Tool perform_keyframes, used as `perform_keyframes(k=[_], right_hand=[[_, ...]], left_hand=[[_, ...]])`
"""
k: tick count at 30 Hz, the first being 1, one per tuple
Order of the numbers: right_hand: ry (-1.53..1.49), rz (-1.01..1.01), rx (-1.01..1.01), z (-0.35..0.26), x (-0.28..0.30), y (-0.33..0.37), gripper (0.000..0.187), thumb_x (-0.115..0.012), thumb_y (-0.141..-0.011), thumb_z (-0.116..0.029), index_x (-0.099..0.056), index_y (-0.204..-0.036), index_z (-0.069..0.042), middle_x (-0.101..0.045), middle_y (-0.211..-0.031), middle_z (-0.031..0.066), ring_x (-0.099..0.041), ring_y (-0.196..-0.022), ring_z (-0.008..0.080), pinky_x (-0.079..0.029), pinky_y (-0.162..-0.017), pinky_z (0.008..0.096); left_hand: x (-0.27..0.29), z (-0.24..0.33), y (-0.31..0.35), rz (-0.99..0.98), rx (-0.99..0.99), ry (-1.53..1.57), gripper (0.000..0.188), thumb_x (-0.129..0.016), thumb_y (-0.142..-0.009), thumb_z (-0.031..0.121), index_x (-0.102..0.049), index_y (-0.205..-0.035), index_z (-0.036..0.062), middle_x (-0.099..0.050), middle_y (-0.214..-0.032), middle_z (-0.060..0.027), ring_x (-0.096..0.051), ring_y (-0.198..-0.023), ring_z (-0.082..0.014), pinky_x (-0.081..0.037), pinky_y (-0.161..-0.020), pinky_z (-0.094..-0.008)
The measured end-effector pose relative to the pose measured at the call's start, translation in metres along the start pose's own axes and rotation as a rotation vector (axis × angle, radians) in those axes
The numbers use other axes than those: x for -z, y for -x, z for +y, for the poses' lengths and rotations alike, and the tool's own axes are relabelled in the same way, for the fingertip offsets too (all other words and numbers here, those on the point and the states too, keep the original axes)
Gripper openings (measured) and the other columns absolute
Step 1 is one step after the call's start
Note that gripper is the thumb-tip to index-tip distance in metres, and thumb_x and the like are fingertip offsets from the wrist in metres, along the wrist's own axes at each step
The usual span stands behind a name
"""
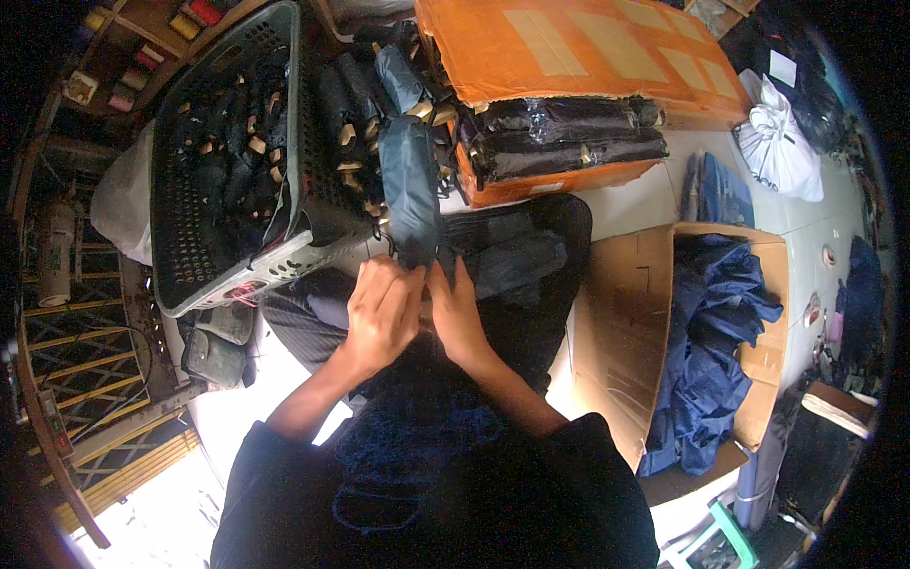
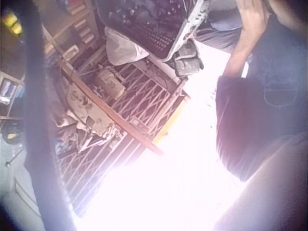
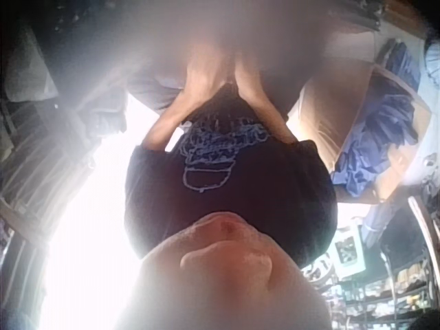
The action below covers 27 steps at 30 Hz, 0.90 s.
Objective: The person sits on the floor and repeatedly folds dark garments, rolls them tightly, and secures them with rubber bands. They place the finished bundles into a nearby cardboard box and continue the process with additional garments from a pile.
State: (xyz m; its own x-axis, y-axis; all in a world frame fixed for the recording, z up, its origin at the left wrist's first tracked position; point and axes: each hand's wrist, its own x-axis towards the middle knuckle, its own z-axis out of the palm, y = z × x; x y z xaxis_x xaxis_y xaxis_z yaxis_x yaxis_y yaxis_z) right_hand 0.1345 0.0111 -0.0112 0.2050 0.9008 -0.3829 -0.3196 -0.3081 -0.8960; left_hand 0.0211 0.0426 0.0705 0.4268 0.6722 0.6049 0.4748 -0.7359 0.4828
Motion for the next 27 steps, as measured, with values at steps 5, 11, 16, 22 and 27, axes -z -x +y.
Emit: perform_keyframes(k=[5, 11, 16, 22, 27], right_hand=[[-0.135, -0.182, -0.005, -0.055, -0.001, 0.018, 0.047, -0.053, -0.094, -0.022, -0.038, -0.130, 0.004, -0.060, -0.091, 0.0155, -0.062, -0.076, 0.0171, -0.049, -0.061, 0.0283], [-0.161, -0.504, -0.040, -0.086, -0.016, 0.034, 0.037, -0.056, -0.094, -0.023, -0.042, -0.120, 0.000, -0.060, -0.079, 0.0091, -0.060, -0.057, 0.0141, -0.045, -0.046, 0.0264], [0.061, -0.520, -0.185, -0.077, -0.013, 0.032, 0.035, -0.057, -0.094, -0.026, -0.048, -0.113, 0.002, -0.059, -0.068, 0.0078, -0.058, -0.051, 0.0133, -0.044, -0.043, 0.0249], [0.211, -0.344, -0.027, -0.074, -0.020, 0.044, 0.029, -0.055, -0.093, -0.025, -0.058, -0.095, 0.004, -0.059, -0.062, 0.0064, -0.058, -0.052, 0.0127, -0.044, -0.047, 0.0285], [0.286, -0.297, 0.137, -0.065, -0.023, 0.036, 0.027, -0.060, -0.089, -0.022, -0.057, -0.094, 0.004, -0.062, -0.065, 0.0141, -0.064, -0.056, 0.0237, -0.047, -0.051, 0.0347]], left_hand=[[0.021, 0.001, 0.002, 0.003, 0.068, 0.179, 0.031, -0.074, -0.069, 0.004, -0.062, -0.097, -0.0012, -0.051, -0.084, -0.0124, -0.053, -0.079, -0.0279, -0.044, -0.075, -0.0372], [0.018, -0.013, -0.007, 0.238, 0.822, 1.278, 0.054, -0.075, -0.081, 0.028, -0.050, -0.115, -0.0047, -0.064, -0.102, -0.0160, -0.063, -0.093, -0.0236, -0.050, -0.086, -0.0382], [0.020, -0.016, -0.009, 0.348, 0.806, 1.206, 0.046, -0.078, -0.078, 0.026, -0.055, -0.106, -0.0035, -0.066, -0.095, -0.0140, -0.065, -0.084, -0.0211, -0.052, -0.077, -0.0344], [0.007, 0.007, 0.005, 0.394, 0.942, 1.158, 0.047, -0.080, -0.074, 0.018, -0.053, -0.108, -0.0016, -0.065, -0.096, -0.0121, -0.063, -0.087, -0.0184, -0.051, -0.079, -0.0329], [0.009, 0.005, 0.007, 0.310, 0.974, 1.249, 0.044, -0.078, -0.076, 0.018, -0.055, -0.108, -0.0027, -0.065, -0.097, -0.0122, -0.062, -0.087, -0.0176, -0.050, -0.081, -0.0319]])
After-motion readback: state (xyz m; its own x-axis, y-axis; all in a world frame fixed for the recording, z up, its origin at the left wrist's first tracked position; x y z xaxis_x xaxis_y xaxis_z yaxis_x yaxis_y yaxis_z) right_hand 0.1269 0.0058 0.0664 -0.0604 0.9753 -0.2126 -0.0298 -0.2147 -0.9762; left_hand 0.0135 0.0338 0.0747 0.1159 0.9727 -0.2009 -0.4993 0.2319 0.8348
